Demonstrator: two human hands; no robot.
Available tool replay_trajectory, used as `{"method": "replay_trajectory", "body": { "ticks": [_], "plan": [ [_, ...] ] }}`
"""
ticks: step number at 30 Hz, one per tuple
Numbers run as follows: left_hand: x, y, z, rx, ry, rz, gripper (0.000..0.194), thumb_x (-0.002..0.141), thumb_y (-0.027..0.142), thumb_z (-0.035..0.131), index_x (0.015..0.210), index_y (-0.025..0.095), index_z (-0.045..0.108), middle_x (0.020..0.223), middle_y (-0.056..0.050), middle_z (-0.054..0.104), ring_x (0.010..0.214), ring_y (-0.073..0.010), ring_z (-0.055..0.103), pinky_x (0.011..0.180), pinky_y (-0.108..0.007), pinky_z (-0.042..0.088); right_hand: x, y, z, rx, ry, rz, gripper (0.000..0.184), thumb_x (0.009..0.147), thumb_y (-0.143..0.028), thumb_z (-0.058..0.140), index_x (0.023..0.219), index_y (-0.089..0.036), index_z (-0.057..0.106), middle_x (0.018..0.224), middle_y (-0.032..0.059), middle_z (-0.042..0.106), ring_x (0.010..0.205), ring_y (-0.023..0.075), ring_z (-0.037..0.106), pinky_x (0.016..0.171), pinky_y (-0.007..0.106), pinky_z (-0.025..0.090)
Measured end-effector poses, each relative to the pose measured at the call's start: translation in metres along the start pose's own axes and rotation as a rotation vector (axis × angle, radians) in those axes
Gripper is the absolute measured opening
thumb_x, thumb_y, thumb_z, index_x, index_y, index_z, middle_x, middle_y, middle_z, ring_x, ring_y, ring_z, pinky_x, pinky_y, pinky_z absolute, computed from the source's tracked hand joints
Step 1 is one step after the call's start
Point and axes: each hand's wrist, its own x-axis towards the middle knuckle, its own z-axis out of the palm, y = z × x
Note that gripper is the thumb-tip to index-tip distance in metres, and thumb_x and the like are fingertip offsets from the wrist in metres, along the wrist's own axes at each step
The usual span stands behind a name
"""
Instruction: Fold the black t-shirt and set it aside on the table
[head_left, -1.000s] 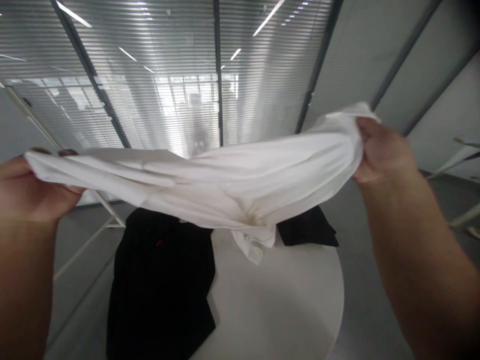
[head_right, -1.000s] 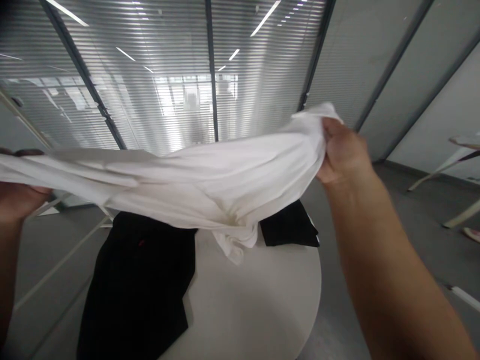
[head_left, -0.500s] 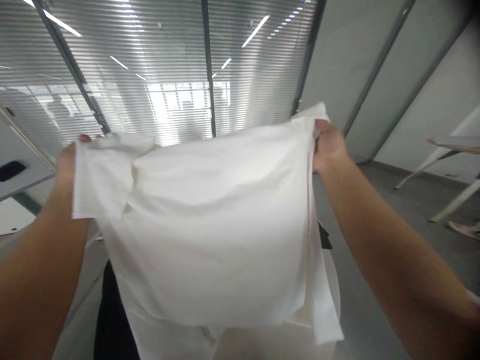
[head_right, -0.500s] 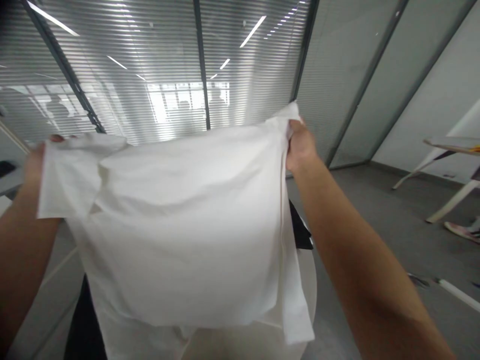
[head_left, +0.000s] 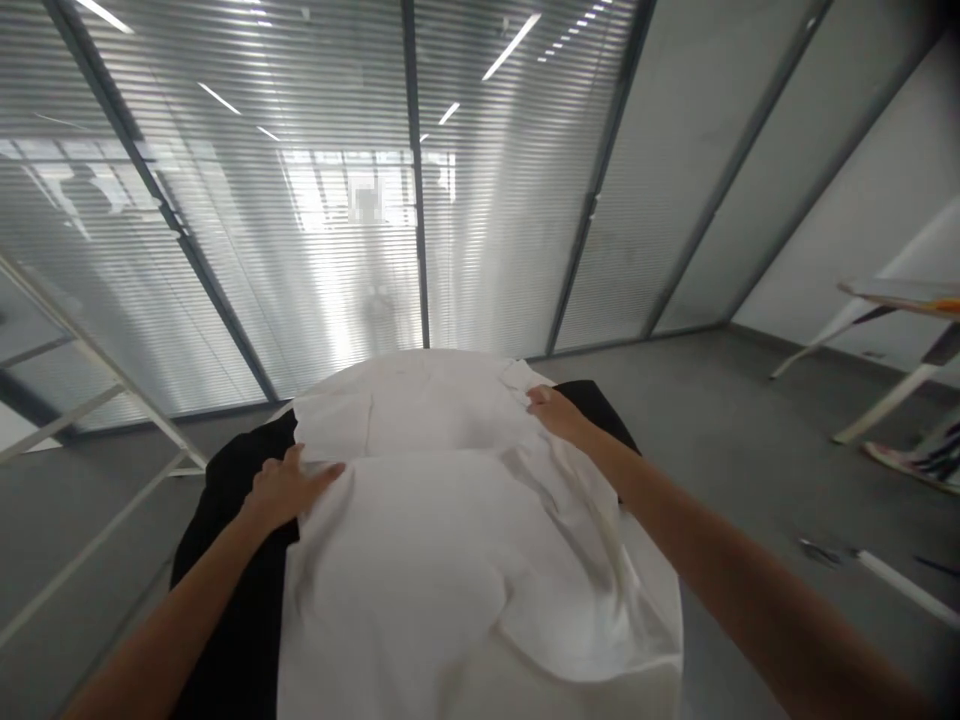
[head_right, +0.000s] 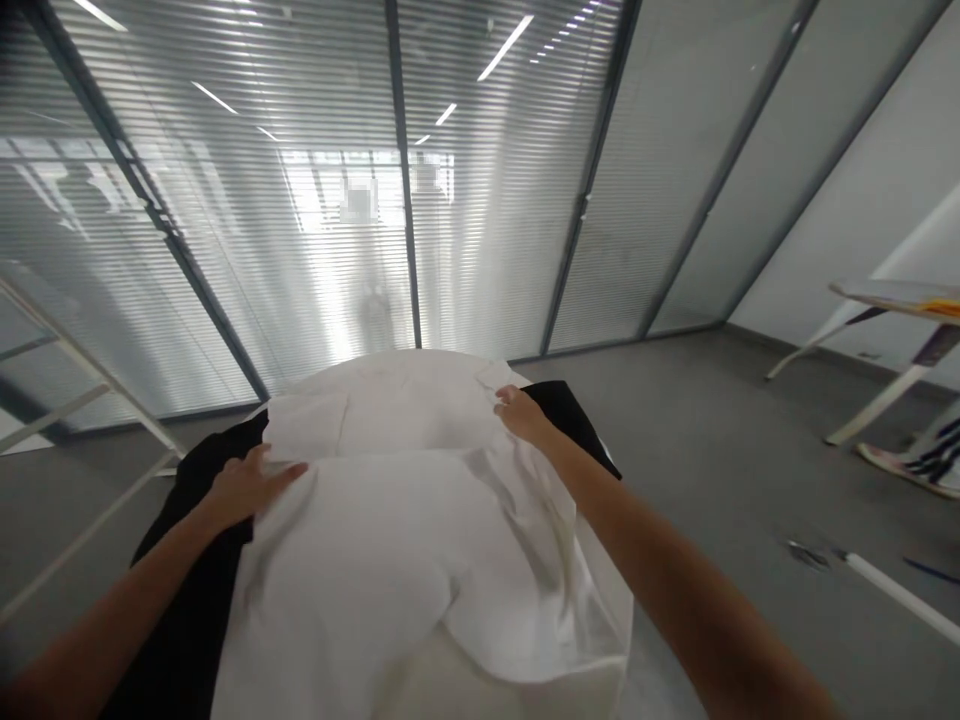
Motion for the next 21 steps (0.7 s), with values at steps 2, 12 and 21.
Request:
{"method": "replay_trajectory", "body": {
  "ticks": [2, 12, 21],
  "plan": [
    [-0.025, 0.0, -0.001, 0.035, -0.02, -0.008, 0.107, 0.07, 0.088, 0.039, 0.147, 0.014, 0.038, 0.125, -0.027, 0.055, 0.121, -0.0472, 0.052, 0.094, -0.056, 0.042, -0.022, 0.002, 0.0, -0.073, -0.016, -0.092, 0.026, 0.081, -0.011, 0.058, 0.106, -0.015, 0.065, 0.116, 0.012, 0.066, 0.11, 0.023, 0.06, 0.1, 0.034, 0.042],
    [-0.174, 0.027, 0.008, 0.114, 0.2, 0.484, 0.049, 0.083, 0.056, 0.057, 0.117, 0.022, 0.067, 0.114, -0.015, 0.059, 0.108, -0.033, 0.055, 0.09, -0.047, 0.045, -0.207, -0.029, 0.009, -0.235, -0.653, -0.587, 0.031, 0.083, -0.042, 0.065, 0.11, -0.026, 0.065, 0.104, 0.0049, 0.066, 0.099, 0.0232, 0.059, 0.093, 0.039, 0.041],
    [-0.207, -0.005, 0.048, -0.005, -0.618, 0.818, 0.026, 0.088, 0.047, 0.053, 0.107, 0.036, 0.067, 0.113, -0.01, 0.069, 0.111, -0.033, 0.061, 0.1, -0.053, 0.042, -0.228, 0.004, 0.008, -0.327, -0.612, -0.485, 0.036, 0.085, -0.036, 0.062, 0.118, -0.022, 0.061, 0.117, 0.0108, 0.062, 0.11, 0.0293, 0.056, 0.099, 0.046, 0.039]
  ]
}}
